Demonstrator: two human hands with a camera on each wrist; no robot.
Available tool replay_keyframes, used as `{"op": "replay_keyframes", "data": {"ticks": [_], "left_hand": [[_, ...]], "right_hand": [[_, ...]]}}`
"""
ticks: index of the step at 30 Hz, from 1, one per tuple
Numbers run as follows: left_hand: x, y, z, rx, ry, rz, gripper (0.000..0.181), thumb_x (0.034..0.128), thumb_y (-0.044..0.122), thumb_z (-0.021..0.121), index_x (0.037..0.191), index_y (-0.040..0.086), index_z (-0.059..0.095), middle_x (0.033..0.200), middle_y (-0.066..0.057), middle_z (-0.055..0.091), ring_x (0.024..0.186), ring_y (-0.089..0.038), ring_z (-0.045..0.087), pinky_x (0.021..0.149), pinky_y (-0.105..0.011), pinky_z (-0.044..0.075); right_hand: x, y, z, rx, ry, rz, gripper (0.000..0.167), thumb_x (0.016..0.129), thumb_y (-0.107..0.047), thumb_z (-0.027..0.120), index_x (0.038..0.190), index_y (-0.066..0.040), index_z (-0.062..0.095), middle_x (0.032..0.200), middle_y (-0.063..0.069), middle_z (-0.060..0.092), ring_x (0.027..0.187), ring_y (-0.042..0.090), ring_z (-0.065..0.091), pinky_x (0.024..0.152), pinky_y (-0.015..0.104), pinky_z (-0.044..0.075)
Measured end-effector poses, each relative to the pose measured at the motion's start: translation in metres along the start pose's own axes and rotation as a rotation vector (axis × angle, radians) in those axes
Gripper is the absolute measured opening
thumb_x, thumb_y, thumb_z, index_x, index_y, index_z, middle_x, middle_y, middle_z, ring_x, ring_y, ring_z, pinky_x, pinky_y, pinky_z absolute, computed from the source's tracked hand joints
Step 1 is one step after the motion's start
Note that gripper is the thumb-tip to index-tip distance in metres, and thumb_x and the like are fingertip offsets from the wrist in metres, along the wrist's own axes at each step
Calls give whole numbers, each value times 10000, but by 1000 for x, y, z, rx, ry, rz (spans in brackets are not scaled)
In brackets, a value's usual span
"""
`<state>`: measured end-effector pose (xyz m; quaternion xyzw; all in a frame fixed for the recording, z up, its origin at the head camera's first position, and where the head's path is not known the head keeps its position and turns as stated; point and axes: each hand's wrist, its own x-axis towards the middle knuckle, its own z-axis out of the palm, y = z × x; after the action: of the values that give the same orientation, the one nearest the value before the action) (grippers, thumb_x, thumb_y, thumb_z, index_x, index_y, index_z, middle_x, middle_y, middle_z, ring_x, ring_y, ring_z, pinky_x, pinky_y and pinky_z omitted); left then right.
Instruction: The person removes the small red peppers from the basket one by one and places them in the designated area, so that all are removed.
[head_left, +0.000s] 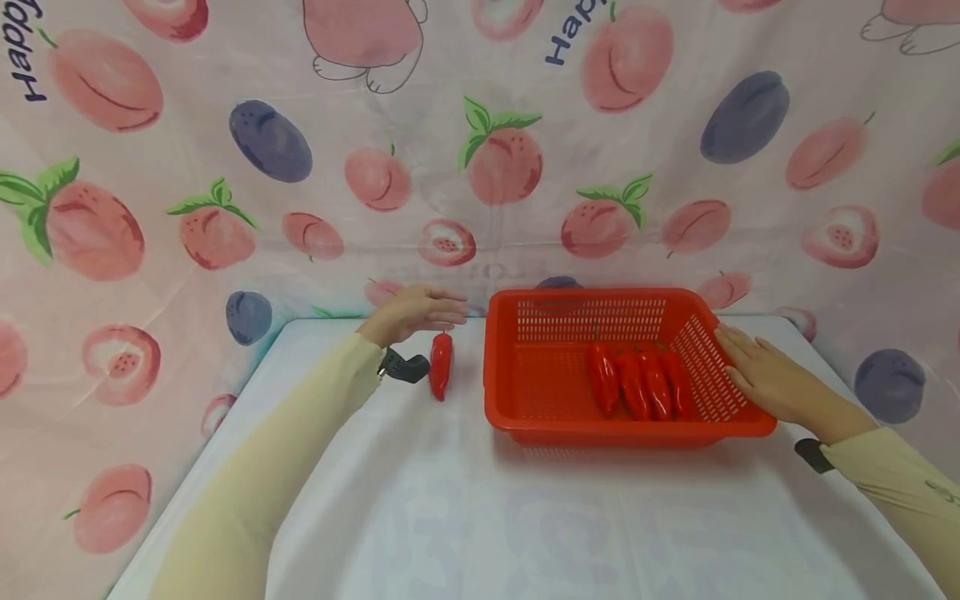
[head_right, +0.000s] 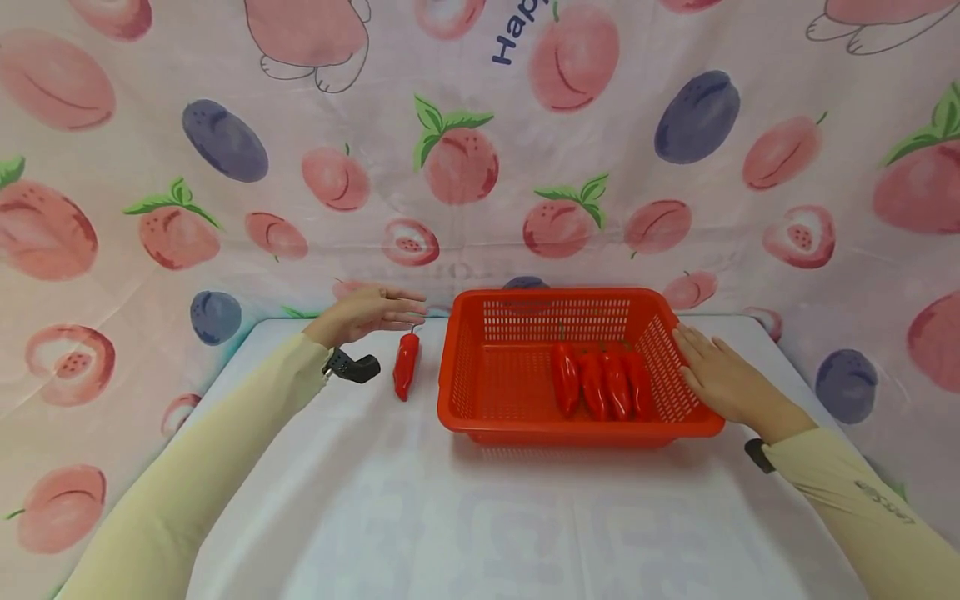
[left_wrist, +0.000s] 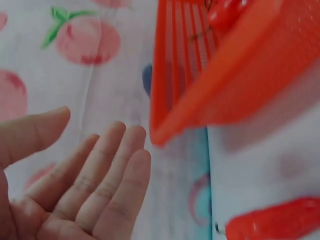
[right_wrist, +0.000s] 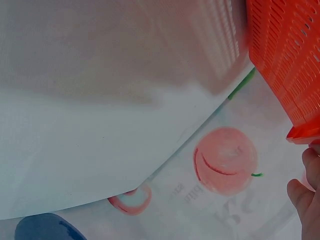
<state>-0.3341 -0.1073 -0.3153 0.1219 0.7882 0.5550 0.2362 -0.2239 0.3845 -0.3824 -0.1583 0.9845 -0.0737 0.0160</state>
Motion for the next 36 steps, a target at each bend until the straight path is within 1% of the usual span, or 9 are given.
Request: {"op": "replay_keyframes", "data": {"ticks": [3,8,14,20,25,30,33,34,36], "left_hand": [[4,10,13,-14,1,-6,422,958,160,529,1346,2,483,1320,-209,552,1205,-337,556,1017,-410,459],[15,19,35,-68,5,-36,408,953,150,535,1327,-8,500,1283,-203,583,1176,-324,582,1018,-417,458],[32,24,60,-58,8,-71,379,942,160,559,1286,1,547,1248,-176,615,1151,-302,602,996,-378,481],[50,25,84,-143,-23,-89,380,926,116,579,1273,-37,546,1283,-205,581,1186,-336,567,1022,-414,452],[64,27,105,-160,-49,-88,383,930,78,557,1291,-47,528,1269,-199,595,1163,-323,587,1006,-406,469],[63,36,123,-179,-78,-101,404,946,89,533,1319,-60,493,1305,-223,559,1194,-334,559,1040,-421,436],[74,32,132,-196,-85,-118,399,947,90,534,1313,-64,497,1332,-243,527,1226,-348,528,1059,-431,412],[83,26,135,-201,-72,-123,386,941,96,547,1296,-55,520,1308,-237,550,1204,-342,551,1042,-425,432],[91,18,140,-196,-37,-124,346,927,111,576,1238,-42,579,1234,-205,612,1134,-305,612,996,-407,478]], "right_hand": [[0,0,-1,1,-4,5,696,968,-250,447,1475,64,88,1502,298,190,1380,451,163,1156,596,38],[-1,0,-1,-1,-1,6,699,965,-255,455,1474,64,98,1502,295,193,1379,452,163,1147,611,63],[-2,-1,0,16,-3,13,709,962,-271,460,1477,55,97,1510,287,180,1383,451,155,1150,608,47],[-1,-1,-2,18,-16,23,721,958,-269,469,1479,52,86,1514,287,168,1388,452,143,1143,618,56],[-1,-1,-1,26,-14,25,717,959,-269,467,1479,50,91,1515,286,167,1390,448,142,1142,620,58],[-2,0,0,19,8,6,688,966,-255,450,1475,60,111,1510,288,185,1386,452,161,1157,595,48],[-3,1,1,11,26,-5,678,966,-253,452,1472,62,130,1505,288,202,1381,450,176,1161,587,55],[-3,1,1,12,29,-6,675,965,-248,455,1471,63,134,1504,288,204,1380,449,176,1165,582,51],[-3,1,1,7,38,-11,669,961,-239,461,1468,67,148,1499,290,216,1376,450,187,1161,588,67]]}}
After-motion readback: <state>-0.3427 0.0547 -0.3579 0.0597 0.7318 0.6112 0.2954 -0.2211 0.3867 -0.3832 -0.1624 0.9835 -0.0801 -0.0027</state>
